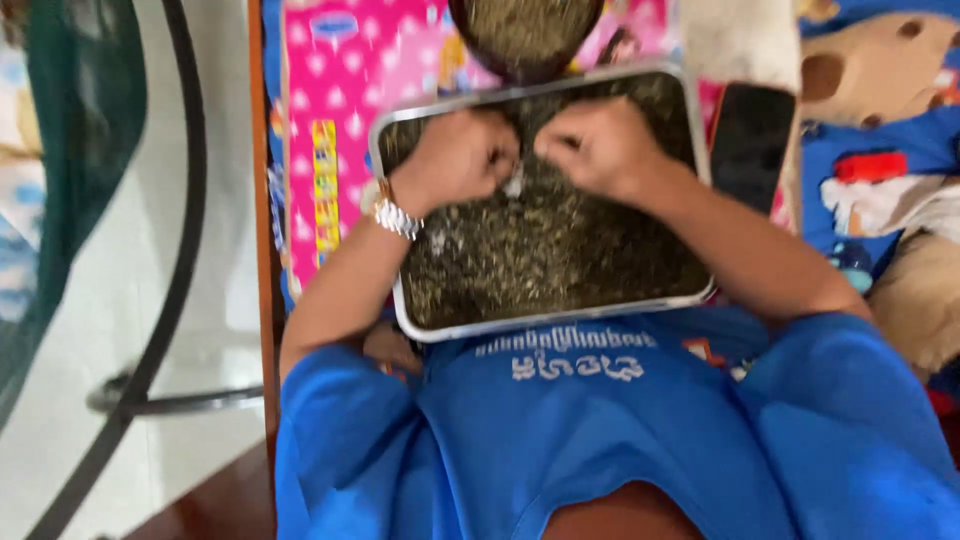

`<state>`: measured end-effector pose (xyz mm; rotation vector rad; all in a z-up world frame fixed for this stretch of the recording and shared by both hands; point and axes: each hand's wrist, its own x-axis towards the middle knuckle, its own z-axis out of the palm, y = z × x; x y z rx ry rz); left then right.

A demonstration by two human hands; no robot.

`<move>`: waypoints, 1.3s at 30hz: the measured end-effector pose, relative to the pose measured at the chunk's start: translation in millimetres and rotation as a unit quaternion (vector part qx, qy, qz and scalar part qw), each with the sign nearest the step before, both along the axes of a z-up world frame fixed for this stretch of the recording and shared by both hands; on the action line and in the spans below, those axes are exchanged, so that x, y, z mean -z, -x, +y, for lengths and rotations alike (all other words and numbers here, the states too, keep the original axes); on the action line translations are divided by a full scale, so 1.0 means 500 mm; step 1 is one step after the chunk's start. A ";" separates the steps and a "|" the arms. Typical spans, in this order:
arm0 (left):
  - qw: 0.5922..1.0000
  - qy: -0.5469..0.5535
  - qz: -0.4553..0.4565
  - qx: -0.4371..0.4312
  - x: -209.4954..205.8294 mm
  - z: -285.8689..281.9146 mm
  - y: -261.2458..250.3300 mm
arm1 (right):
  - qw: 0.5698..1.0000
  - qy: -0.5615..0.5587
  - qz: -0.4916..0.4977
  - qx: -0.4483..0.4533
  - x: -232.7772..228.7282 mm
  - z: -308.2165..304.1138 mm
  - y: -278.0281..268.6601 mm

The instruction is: Sorting through a tray of dried tea leaves to remove stems and impurities by hand.

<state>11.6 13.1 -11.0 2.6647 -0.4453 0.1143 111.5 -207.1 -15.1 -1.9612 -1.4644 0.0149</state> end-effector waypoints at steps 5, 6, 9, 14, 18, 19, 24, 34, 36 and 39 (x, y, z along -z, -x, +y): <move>0.991 0.082 -0.109 0.004 0.005 0.015 0.002 | 0.995 -0.069 0.067 -0.011 -0.008 -0.008 0.000; 0.991 0.086 -0.101 -0.002 0.023 0.017 0.003 | 0.995 -0.063 0.077 -0.014 0.012 -0.015 -0.006; 0.987 0.039 -0.143 -0.062 0.048 0.024 -0.001 | 0.998 -0.052 0.014 -0.039 0.051 -0.034 -0.025; 0.988 0.017 -0.147 -0.049 0.056 0.028 -0.003 | 0.997 -0.074 -0.020 0.000 0.037 -0.029 -0.023; 0.981 0.015 -0.192 -0.014 0.065 0.036 -0.013 | 0.995 -0.080 -0.057 -0.017 0.029 -0.026 -0.031; 0.986 0.013 -0.167 -0.026 0.063 0.036 -0.011 | 0.995 -0.065 -0.070 -0.003 0.037 -0.028 -0.033; 0.990 -0.001 -0.142 -0.008 0.041 0.027 -0.009 | 0.992 -0.033 -0.115 0.032 0.038 -0.025 -0.036; 0.985 -0.058 -0.160 -0.040 0.049 0.024 -0.007 | 0.988 -0.018 -0.151 0.037 0.046 -0.026 -0.038; 0.984 -0.052 -0.164 -0.040 0.045 0.023 -0.005 | 0.987 -0.021 -0.158 0.035 0.038 -0.023 -0.034; 0.983 -0.083 -0.159 -0.042 0.041 0.021 -0.004 | 0.990 -0.018 -0.139 0.008 0.019 -0.017 -0.025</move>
